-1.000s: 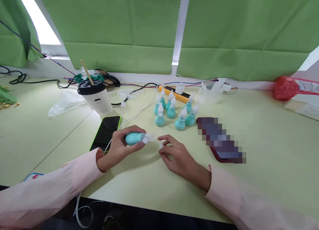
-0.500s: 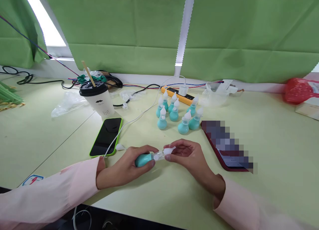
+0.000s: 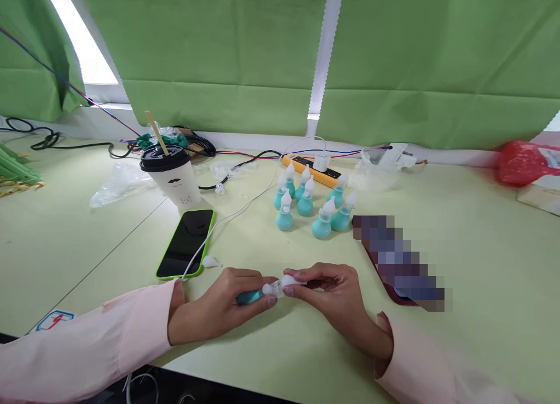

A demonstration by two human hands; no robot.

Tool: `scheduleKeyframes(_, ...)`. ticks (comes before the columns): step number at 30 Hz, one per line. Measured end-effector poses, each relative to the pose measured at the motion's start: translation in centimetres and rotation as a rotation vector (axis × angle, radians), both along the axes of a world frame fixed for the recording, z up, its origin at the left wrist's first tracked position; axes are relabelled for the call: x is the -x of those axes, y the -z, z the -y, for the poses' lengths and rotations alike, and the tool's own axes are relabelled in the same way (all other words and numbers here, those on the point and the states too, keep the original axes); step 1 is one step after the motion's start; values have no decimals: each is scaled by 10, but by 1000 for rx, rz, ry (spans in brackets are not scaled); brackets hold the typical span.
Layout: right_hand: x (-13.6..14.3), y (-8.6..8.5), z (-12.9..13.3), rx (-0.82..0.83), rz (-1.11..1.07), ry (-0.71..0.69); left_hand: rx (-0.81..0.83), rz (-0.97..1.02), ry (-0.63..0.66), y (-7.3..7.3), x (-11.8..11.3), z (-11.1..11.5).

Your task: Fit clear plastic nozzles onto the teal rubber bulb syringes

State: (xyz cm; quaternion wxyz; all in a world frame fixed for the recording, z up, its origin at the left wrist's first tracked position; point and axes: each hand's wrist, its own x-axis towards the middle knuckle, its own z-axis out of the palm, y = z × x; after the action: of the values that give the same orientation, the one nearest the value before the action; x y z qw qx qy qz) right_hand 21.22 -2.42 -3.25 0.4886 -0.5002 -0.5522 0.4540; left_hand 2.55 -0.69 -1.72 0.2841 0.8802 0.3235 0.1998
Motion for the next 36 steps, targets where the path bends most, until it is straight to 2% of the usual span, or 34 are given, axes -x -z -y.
scheduleKeyframes(8,-2,-3,2,-58,-10,-137,-37,-22,45,1,-2,2)
scheduleKeyframes(14,-4,-3,2,-144,131,-90,-64,-51,33,4,-2,4)
scheduleKeyframes(19,-7,-9,1,-135,144,-222,-134,-108,69,4,-1,6)
scheduleKeyframes(22,-11,-12,-1,-225,192,-295,-118,-127,95,4,-1,5)
scheduleKeyframes(26,-13,-16,-1,-455,279,-325,-116,-116,130,3,-1,5)
scheduleKeyframes(28,-12,-18,0,-502,321,-371,-131,-127,154,3,-1,5)
scheduleKeyframes(30,-10,-17,2,-507,320,-400,-141,-126,173,2,-1,6)
scheduleKeyframes(33,-8,-10,3,-456,208,-347,-131,-84,185,3,-1,6)
scheduleKeyframes(36,-7,-1,1,-203,43,-323,-104,-55,160,4,-2,5)
